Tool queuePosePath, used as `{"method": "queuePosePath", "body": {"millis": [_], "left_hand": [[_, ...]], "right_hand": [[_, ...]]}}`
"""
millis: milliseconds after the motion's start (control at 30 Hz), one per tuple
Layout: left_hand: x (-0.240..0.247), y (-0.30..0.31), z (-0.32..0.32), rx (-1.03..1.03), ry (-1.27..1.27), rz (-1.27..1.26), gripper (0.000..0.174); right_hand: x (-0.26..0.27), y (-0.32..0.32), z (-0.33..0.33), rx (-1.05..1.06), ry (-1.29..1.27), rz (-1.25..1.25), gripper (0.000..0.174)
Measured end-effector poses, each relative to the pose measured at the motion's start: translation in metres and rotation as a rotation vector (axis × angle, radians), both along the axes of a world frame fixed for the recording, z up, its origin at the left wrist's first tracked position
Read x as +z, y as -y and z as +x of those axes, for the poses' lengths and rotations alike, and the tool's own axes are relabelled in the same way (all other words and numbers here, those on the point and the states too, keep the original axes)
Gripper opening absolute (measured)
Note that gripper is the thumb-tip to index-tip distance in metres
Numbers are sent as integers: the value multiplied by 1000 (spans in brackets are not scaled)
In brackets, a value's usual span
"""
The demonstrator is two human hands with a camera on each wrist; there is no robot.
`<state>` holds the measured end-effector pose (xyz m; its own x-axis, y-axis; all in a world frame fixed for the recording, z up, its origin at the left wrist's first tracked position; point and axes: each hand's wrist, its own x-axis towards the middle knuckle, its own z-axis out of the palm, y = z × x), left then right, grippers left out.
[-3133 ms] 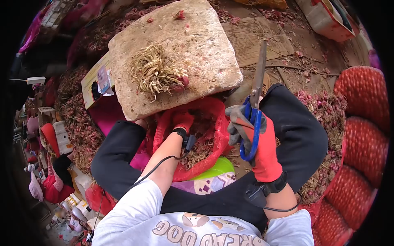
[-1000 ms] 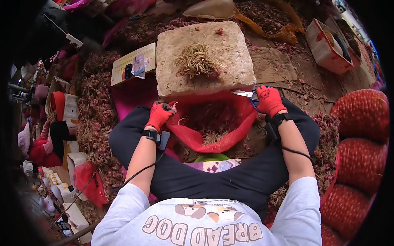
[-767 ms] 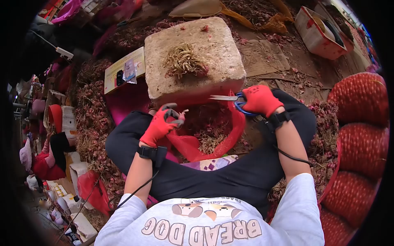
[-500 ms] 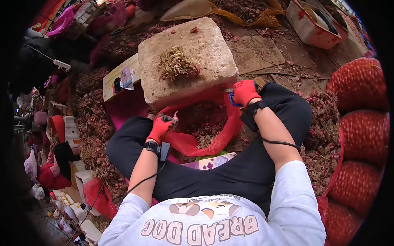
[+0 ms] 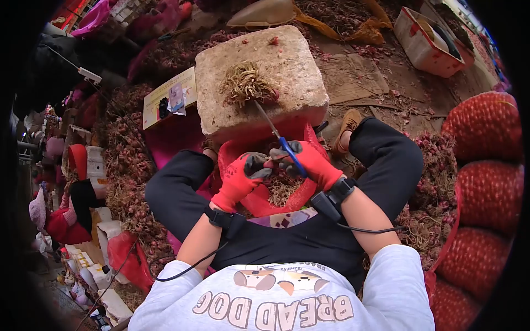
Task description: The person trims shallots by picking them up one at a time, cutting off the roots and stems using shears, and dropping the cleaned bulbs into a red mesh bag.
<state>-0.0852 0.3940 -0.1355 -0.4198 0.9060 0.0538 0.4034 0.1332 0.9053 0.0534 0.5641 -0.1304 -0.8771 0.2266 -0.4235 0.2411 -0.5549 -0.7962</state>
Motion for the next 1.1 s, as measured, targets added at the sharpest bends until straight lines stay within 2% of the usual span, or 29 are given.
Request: {"method": "queuePosePath", "body": {"millis": [33, 67, 100, 167, 200, 233, 300, 400, 433, 467, 500, 533, 667, 767, 833, 867, 933, 967, 1067, 1100], "left_hand": [[8, 0, 2, -14, -256, 23, 22], [6, 1, 0, -40, -243, 25, 25], [3, 2, -2, -64, -230, 26, 28], [0, 5, -8, -36, -198, 76, 33], [-6, 3, -2, 210, -11, 176, 36], [-10, 3, -6, 386, -284, 105, 38], [-13, 9, -13, 484, 68, -252, 40], [-71, 18, -24, -260, 1519, -179, 32], [-66, 13, -10, -294, 1690, -14, 21], [-60, 12, 2, -119, 1551, 8, 19], [-26, 8, 14, 49, 1405, 23, 17], [-8, 5, 21, 207, 1254, 35, 15], [-36, 6, 23, 137, 1503, 87, 21], [-21, 2, 24, 197, 1368, 60, 18], [-36, 5, 19, 190, 1375, 104, 18], [-44, 7, 16, 185, 1378, 127, 18], [-49, 11, 8, 144, 1031, 16, 19], [-52, 11, 6, 122, 856, -36, 19], [-24, 9, 13, 134, 1068, 16, 19], [-14, 7, 12, 140, 1123, -20, 18]], "right_hand": [[-6, 7, -4, 29, -50, 115, 22], [-14, 12, -8, 60, -102, 229, 25], [-13, 14, -11, 109, -45, 197, 25], [-6, 15, -12, 14, 137, 87, 24], [1, 17, -14, -35, 230, 34, 23], [-21, 11, -9, -101, 64, -96, 19], [-25, 12, -9, -194, 19, 113, 18], [-29, 22, -14, -251, -35, 437, 18], [-29, 29, -15, -241, -47, 528, 18], [-29, 35, -16, -233, -61, 617, 19], [-26, 39, -17, -173, -30, 708, 20], [-23, 43, -18, -184, -51, 685, 20], [-21, 44, -16, -182, -62, 573, 19], [-10, 40, -15, -99, -1, 572, 18], [-6, 35, -14, -36, -45, 622, 19], [-9, 32, -13, -29, -63, 559, 19], [-13, 23, -10, -14, -101, 432, 19], [-9, 14, -4, 105, 38, 91, 19], [-23, 15, -3, -76, 72, 355, 18], [-20, 17, -4, -170, 121, 178, 21]]}}
